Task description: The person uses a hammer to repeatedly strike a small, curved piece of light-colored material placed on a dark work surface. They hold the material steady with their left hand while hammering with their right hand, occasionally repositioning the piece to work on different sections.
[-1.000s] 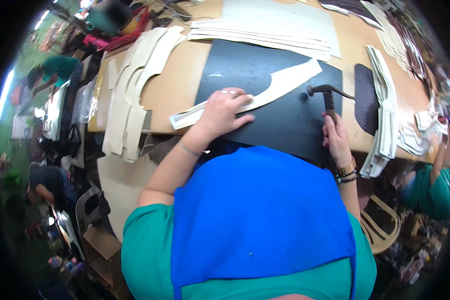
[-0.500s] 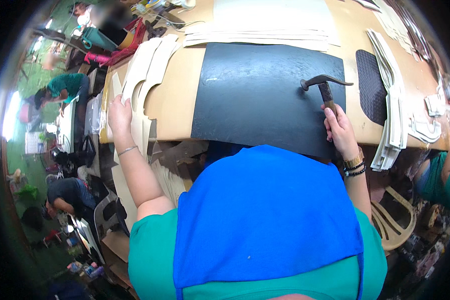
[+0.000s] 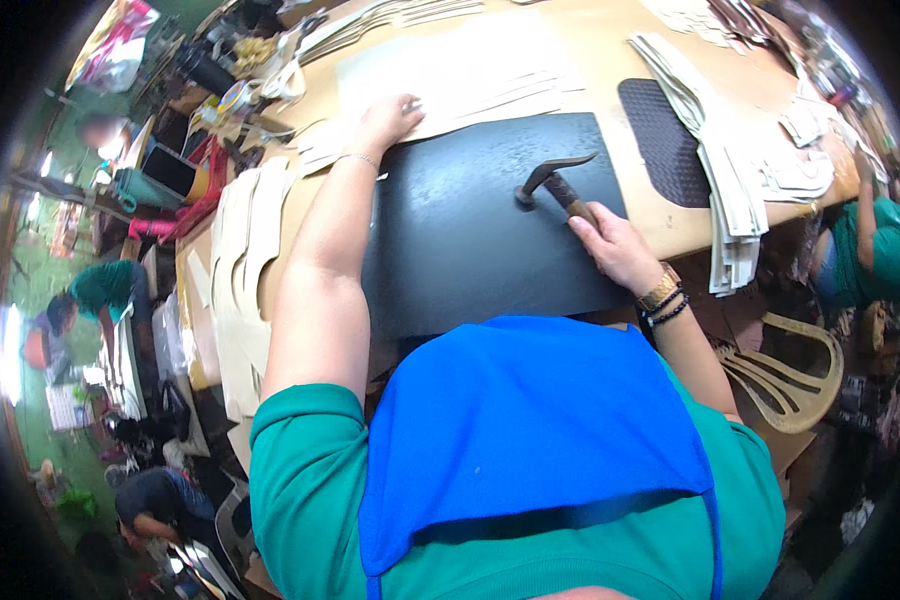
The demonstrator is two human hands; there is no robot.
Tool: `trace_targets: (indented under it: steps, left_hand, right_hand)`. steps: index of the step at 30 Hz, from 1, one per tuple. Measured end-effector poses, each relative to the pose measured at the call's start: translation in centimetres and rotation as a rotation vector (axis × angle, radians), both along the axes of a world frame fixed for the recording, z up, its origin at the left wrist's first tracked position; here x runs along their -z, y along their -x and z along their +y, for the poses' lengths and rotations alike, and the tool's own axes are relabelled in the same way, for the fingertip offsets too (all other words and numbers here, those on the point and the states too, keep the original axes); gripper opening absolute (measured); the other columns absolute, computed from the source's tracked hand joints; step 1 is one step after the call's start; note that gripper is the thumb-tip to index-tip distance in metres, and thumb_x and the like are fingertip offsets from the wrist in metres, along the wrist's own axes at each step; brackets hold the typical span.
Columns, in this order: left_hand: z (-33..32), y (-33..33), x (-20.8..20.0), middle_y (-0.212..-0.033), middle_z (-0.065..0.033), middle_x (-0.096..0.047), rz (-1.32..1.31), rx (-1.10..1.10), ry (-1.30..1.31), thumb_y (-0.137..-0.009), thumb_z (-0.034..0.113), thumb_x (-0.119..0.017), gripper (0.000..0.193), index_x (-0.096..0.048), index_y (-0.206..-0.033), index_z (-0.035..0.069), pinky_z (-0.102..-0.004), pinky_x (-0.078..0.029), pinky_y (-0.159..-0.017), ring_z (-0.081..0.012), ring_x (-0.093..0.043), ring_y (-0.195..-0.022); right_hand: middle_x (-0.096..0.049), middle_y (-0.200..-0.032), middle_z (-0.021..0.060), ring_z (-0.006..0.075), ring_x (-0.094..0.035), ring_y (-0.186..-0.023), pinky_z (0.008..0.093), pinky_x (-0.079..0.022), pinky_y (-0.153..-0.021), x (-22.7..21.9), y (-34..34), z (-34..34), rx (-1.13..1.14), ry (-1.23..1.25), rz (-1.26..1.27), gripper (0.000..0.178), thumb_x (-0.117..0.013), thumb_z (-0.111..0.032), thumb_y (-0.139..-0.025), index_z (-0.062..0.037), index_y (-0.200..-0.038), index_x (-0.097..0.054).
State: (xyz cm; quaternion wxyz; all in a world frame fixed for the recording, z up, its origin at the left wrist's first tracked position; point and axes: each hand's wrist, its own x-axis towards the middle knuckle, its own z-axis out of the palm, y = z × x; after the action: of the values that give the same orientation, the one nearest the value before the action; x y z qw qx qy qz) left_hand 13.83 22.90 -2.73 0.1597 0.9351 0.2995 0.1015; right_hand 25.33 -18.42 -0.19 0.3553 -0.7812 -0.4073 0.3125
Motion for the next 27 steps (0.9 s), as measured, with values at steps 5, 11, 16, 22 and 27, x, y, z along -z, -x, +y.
trace_targets:
  steps: [5,11,16,22,27]
  left_hand:
    - [-0.4,-1.7,-0.8,-0.097,-0.0154,-0.07,0.09,0.134,-0.291,-0.089,0.033,-0.065,0.025,-0.071,-0.102,0.011,-0.0406,-0.05,-0.086,-0.0313,-0.067,-0.094]
    - [-2.7,0.0,-5.7,-0.084,-0.0156,-0.066,-0.163,0.233,-0.583,-0.092,0.02,-0.057,0.015,-0.065,-0.093,0.007,-0.0433,-0.051,-0.076,-0.0319,-0.065,-0.084]
    - [-15.5,4.3,-7.3,-0.084,-0.0137,-0.065,0.181,0.483,-0.467,-0.092,0.016,-0.055,0.01,-0.055,-0.089,0.006,-0.0423,-0.054,-0.071,-0.0309,-0.067,-0.078]
    - [-23.3,7.9,-5.3,-0.102,-0.0133,-0.064,0.168,0.528,-0.257,-0.092,0.036,-0.061,0.03,-0.06,-0.096,0.006,-0.0402,-0.055,-0.077,-0.0305,-0.066,-0.091]
    - [-22.8,2.4,-3.7,-0.116,-0.0164,-0.061,-0.091,0.336,-0.046,-0.088,0.037,-0.066,0.042,-0.062,-0.116,0.005,-0.041,-0.051,-0.089,-0.0326,-0.061,-0.105]
  right_hand:
    - [-0.065,-0.086,0.0231,0.0368,-0.065,-0.085,0.0421,-0.049,-0.074,-1.0,0.0,-0.3,0.016,0.009,-0.014,0.043,-0.052,-0.04,-0.098,-0.0002,-0.113,-0.055]
    - [-0.059,-0.074,0.0109,0.0221,-0.061,-0.066,0.0359,-0.048,-0.06,0.1,0.0,-0.4,0.027,-0.102,0.126,0.039,-0.052,-0.038,-0.1,-0.0004,-0.108,-0.054]
    - [-0.047,-0.067,-0.0022,0.0055,-0.047,-0.048,0.0198,-0.042,-0.043,0.9,-0.4,-1.2,0.248,-0.413,0.409,0.031,-0.054,-0.032,-0.1,-0.0018,-0.107,-0.051]
    - [-0.065,-0.085,0.0285,0.045,-0.065,-0.083,0.0486,-0.051,-0.074,-1.2,-2.9,-1.9,0.176,-0.211,-0.354,0.039,-0.054,-0.034,-0.097,0.0008,-0.115,-0.049]
    - [-0.065,-0.083,0.0283,0.0463,-0.064,-0.081,0.053,-0.05,-0.072,-1.9,-2.3,-2.2,0.159,0.106,-0.483,0.037,-0.051,-0.035,-0.098,0.0002,-0.109,-0.048]
